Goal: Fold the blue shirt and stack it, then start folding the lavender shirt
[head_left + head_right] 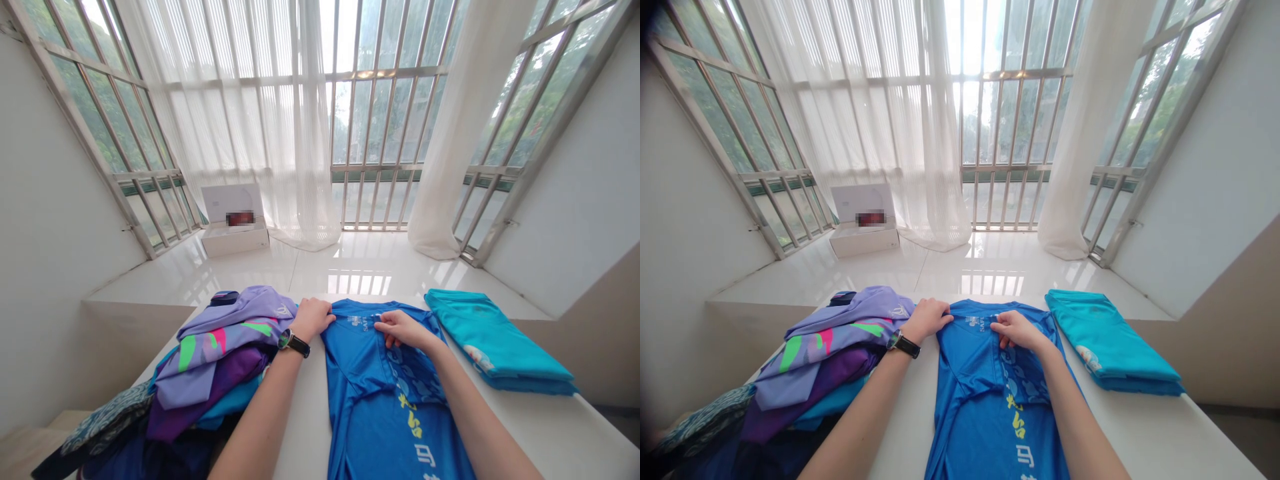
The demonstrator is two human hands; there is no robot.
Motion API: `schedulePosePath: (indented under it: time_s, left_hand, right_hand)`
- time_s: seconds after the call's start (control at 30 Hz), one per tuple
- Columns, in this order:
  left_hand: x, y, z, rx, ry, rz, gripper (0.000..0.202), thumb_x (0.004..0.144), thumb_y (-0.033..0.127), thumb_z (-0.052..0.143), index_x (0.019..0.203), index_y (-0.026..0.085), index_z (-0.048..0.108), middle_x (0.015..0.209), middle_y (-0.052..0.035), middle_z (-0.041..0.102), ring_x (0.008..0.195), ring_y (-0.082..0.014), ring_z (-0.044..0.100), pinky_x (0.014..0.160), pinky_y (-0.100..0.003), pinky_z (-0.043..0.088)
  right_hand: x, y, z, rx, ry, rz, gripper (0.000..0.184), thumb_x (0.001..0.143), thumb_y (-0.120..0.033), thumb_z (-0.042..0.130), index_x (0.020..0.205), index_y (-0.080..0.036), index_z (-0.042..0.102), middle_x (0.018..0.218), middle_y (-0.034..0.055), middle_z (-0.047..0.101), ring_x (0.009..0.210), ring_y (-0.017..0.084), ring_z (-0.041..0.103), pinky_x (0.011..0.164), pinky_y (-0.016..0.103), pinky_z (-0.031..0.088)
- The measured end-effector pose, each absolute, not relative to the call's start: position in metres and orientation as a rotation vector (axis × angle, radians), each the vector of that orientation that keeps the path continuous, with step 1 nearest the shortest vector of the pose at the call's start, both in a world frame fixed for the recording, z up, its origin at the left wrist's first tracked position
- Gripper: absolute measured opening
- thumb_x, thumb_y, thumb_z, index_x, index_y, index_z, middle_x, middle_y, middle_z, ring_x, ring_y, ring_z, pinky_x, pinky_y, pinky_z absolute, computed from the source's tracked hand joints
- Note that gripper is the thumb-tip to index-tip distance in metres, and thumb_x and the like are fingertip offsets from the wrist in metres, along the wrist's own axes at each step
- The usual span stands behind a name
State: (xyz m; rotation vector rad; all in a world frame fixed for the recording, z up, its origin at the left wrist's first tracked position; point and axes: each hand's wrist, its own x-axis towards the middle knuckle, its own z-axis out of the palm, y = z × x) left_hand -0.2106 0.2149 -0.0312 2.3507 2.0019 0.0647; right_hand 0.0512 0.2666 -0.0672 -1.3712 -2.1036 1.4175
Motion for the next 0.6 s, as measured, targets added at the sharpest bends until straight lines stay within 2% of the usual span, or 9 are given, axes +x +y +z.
schedulePosePath:
  time_s: [0.17, 0.4, 0.6]
  left_hand:
    - [-0.210, 0.215, -0.029, 2.348, 2.000, 0.057, 0.024, 0.092, 0.040, 0.055, 0.096, 0.023, 0.072, 0.098, -0.0071, 0.075, 0.098, -0.0267, 0.068, 0.086, -0.036, 0.048]
    - [-0.211, 0.215, -0.027, 2.338, 2.002, 0.041, 0.021, 0.092, 0.038, 0.056, 0.096, 0.025, 0.072, 0.098, -0.0058, 0.075, 0.098, -0.0254, 0.068, 0.086, -0.034, 0.048]
    - [-0.210, 0.212, -0.017, 2.306, 2.063, 0.020, 0.019, 0.092, 0.032, 0.056, 0.097, 0.023, 0.072, 0.098, -0.0081, 0.075, 0.100, -0.0272, 0.067, 0.087, -0.037, 0.047]
  right_hand:
    - [0.051, 0.264, -0.061, -1.365, -2.143, 1.404, 0.049, 0.076, -0.068, 0.062, 0.068, -0.020, 0.052, 0.062, 0.0014, 0.065, 0.060, 0.016, 0.066, 0.049, 0.023, 0.042]
    - [0.046, 0.260, -0.052, -1.313, -2.159, 1.321, 0.047, 0.072, -0.065, 0.066, 0.068, -0.021, 0.052, 0.055, -0.0022, 0.059, 0.058, 0.016, 0.063, 0.050, 0.024, 0.040]
    - [0.045, 0.260, -0.041, -1.278, -2.162, 1.289, 0.046, 0.075, -0.065, 0.062, 0.072, -0.020, 0.054, 0.056, -0.0012, 0.061, 0.057, 0.016, 0.063, 0.049, 0.024, 0.039]
